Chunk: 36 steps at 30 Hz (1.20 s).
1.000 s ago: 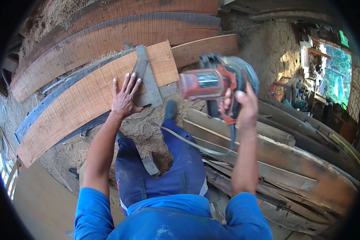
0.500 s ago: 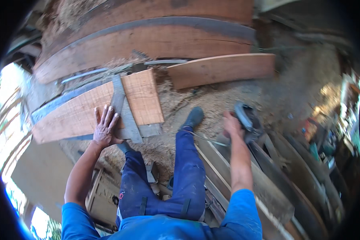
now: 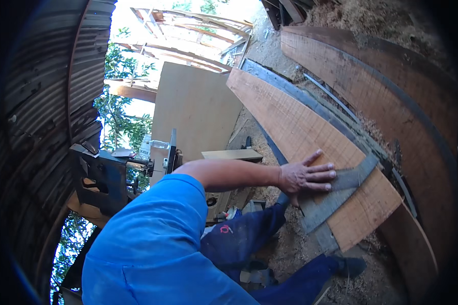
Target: The person measures two curved wooden planks using a tape measure and a pencil to mark cut lines, checks the alignment with a square, and then cuts one of the planks using a circular saw.
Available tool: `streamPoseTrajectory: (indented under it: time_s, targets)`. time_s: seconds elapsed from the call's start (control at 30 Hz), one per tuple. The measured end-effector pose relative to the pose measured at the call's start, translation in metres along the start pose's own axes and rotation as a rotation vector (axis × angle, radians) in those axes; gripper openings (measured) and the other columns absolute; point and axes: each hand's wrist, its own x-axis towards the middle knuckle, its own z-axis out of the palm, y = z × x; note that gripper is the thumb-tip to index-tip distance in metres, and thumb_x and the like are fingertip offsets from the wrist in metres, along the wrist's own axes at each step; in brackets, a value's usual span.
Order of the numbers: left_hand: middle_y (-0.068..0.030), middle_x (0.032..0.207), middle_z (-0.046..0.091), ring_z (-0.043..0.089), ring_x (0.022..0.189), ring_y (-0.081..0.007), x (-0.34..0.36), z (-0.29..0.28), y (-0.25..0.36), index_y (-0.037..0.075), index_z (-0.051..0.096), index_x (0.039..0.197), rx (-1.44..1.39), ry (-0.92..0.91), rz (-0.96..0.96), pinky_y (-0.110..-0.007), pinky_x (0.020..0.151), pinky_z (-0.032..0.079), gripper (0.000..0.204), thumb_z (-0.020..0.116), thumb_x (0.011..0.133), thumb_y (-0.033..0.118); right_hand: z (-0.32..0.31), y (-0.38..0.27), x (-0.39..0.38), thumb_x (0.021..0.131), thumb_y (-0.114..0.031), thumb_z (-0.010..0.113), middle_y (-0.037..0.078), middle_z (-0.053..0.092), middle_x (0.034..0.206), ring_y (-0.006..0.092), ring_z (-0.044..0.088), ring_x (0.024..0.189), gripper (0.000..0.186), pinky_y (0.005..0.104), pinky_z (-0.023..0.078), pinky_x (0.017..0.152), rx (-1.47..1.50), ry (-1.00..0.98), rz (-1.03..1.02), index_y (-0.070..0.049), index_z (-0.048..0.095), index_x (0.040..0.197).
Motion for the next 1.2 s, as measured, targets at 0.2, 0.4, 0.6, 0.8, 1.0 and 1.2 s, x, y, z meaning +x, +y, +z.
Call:
streamPoseTrajectory:
  time_s: [0.2, 0.4, 0.6, 0.8, 1.0, 1.2]
  targets:
    - [-0.0141, 0.162, 0.014, 0.006, 0.151, -0.0353, 0.004, -0.016, 0.010, 0.020, 0.021, 0.155, 0.012, -0.055, -0.006, -0.074, 0.110, -0.007, 0.139, 0.085, 0.038, 0.061, -0.025, -0.079, -0.101, 0.097, -0.022, 0.054, 0.022, 0.060, 0.129, 0.0348, 0.057, 0.118, 0.042, 0.0409, 0.044, 0.101, 0.114, -0.026, -0.230, -0.003, 0.054, 0.134]
    - [-0.0187, 0.154, 0.031, 0.030, 0.141, -0.0446, -0.018, 0.038, 0.045, 0.008, 0.036, 0.145, 0.292, 0.456, -0.113, -0.065, 0.105, 0.034, 0.063, 0.053, 0.087, 0.025, -0.087, -0.148, -0.274, 0.095, -0.023, 0.058, 0.024, 0.061, 0.127, 0.0362, 0.057, 0.118, 0.045, 0.0398, 0.043, 0.101, 0.196, -0.071, -0.529, 0.000, 0.055, 0.133]
    - [-0.0169, 0.157, 0.025, 0.029, 0.139, -0.0497, -0.023, 0.037, 0.117, 0.019, 0.050, 0.131, 0.093, 0.533, -0.292, -0.055, 0.085, 0.042, 0.047, 0.056, 0.085, 0.028, -0.153, -0.193, -0.435, 0.098, -0.028, 0.054, 0.019, 0.061, 0.126, 0.0306, 0.057, 0.117, 0.043, 0.0368, 0.044, 0.098, 0.080, -0.151, -0.837, -0.005, 0.054, 0.135]
    - [-0.0188, 0.159, 0.019, 0.027, 0.138, -0.0534, -0.131, 0.006, 0.181, 0.021, 0.065, 0.112, -0.312, 0.150, -0.276, -0.061, 0.094, 0.041, 0.028, 0.058, 0.086, 0.030, -0.112, -0.243, -0.499, 0.095, -0.022, 0.056, 0.019, 0.065, 0.116, 0.0303, 0.062, 0.104, 0.040, 0.0370, 0.049, 0.090, -0.115, -0.160, -0.822, -0.002, 0.056, 0.130]
    - [-0.0161, 0.133, 0.046, 0.043, 0.126, -0.0399, -0.299, 0.091, 0.191, 0.022, 0.061, 0.123, -0.680, -0.022, -0.355, -0.052, 0.097, 0.043, 0.065, 0.084, 0.062, 0.027, -0.102, -0.266, -0.511, 0.093, -0.015, 0.057, 0.019, 0.069, 0.106, 0.0300, 0.068, 0.091, 0.037, 0.0371, 0.053, 0.081, -0.273, -0.097, -0.922, 0.001, 0.059, 0.126]
    - [-0.0205, 0.126, 0.055, 0.052, 0.117, -0.0391, -0.401, 0.078, 0.248, 0.014, 0.051, 0.133, -1.391, 0.161, -0.818, -0.047, 0.096, 0.045, 0.065, 0.071, 0.073, 0.030, -0.107, -0.301, -0.541, 0.089, -0.010, 0.061, 0.016, 0.073, 0.086, 0.0210, 0.070, 0.071, 0.031, 0.0335, 0.056, 0.066, 0.040, -0.180, -0.767, 0.004, 0.066, 0.116]
